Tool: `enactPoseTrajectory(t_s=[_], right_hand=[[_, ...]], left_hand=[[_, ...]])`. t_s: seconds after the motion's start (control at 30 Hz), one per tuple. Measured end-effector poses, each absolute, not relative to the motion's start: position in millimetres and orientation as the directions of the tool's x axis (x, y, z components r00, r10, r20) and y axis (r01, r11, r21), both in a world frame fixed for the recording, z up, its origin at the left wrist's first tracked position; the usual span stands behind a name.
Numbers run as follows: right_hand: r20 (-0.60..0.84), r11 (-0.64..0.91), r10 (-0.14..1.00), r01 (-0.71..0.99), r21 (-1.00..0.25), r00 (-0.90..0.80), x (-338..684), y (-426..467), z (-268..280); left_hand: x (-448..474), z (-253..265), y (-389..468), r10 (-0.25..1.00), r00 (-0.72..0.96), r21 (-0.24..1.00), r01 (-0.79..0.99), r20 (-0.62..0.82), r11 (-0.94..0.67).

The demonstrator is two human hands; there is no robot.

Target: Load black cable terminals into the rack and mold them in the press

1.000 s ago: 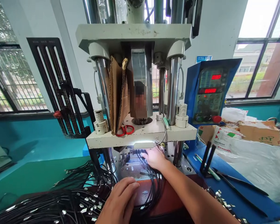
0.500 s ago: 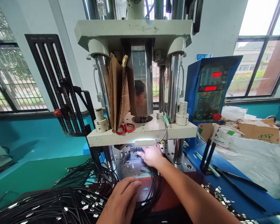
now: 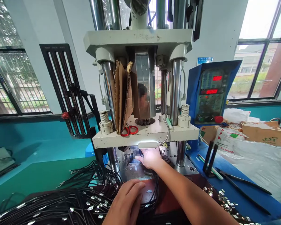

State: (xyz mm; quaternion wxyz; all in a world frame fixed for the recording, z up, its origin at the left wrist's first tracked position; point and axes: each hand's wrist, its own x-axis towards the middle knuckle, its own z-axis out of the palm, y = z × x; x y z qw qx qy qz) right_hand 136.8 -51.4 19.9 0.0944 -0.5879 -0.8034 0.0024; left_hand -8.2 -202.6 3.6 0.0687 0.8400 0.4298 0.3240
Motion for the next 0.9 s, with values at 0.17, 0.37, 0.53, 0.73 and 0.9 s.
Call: enactPoseTrajectory(t_s=[0.17,0.37,0.53,0.73,0.9], right_hand=[[0.155,0.31,0.944,0.944,-0.112,-0.291,132.4,-48.9,17.0],[0.189,0.319,0.936,0.943,-0.092,-0.298,126.6,-55.4,19.6],[0.197,0.346,0.925,0.934,-0.086,-0.324,123.7,-54.5,16.6],[0.186,0.364,0.922,0.924,-0.115,-0.34,124.2,-44.0,8.1],[0.197,0.344,0.93,0.923,-0.173,-0.31,120.9,-39.0,4.9]], left_hand=[[-7.2,5.3,-203.1,0.767,0.434,0.396,0.673,0.472,-0.625],[-8.8,1.4,-202.3,0.743,0.426,0.36,0.679,0.517,-0.64],[-8.3,-3.4,-200.2,0.75,0.455,0.352,0.683,0.481,-0.64],[-8.4,-9.6,-200.6,0.768,0.462,0.361,0.692,0.444,-0.625],[-11.0,-4.6,-201.5,0.77,0.434,0.372,0.694,0.468,-0.617]])
